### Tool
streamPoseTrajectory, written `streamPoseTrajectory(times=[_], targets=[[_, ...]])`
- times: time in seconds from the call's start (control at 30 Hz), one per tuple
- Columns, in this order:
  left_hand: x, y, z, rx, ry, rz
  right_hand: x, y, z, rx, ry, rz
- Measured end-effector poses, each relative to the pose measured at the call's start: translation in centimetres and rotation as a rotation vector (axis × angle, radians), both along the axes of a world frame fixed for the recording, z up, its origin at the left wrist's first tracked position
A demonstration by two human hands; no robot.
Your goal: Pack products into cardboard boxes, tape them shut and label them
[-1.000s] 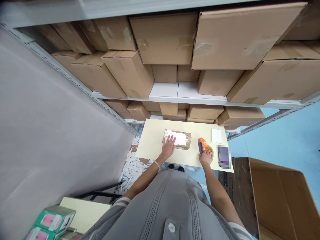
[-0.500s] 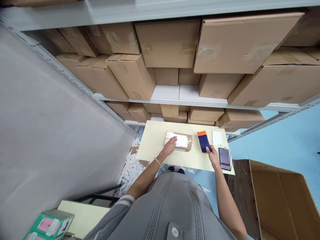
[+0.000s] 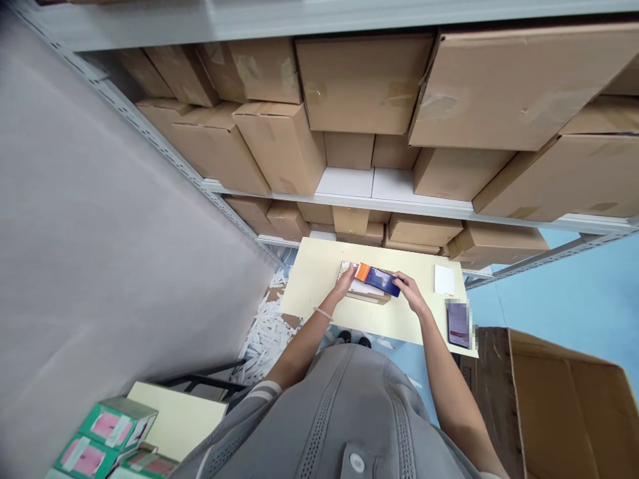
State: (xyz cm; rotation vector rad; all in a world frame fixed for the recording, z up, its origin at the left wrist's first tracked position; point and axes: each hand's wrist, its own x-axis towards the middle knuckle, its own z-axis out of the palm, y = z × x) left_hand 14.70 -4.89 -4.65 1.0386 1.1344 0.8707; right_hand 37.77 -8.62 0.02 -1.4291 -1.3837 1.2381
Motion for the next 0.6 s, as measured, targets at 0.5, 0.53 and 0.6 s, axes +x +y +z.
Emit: streamPoseTrajectory(times=[0.5,0.53,0.6], targets=[[0.4,-0.9,-0.1,-0.217,-0.360,0.248,-0.8,1.3,0.8,-0.056,-0.105,0.011],[0.3,-0.8,-0.1,-0.221,-0.329,0.262,-1.0,1.4,0.7,-0.057,-0.111,-0.005],[0.3,-0.4,-0.1,-0.224,-0.253,0.295,-1.2,1.7,0.6,-0.059,-0.117,-0.021]])
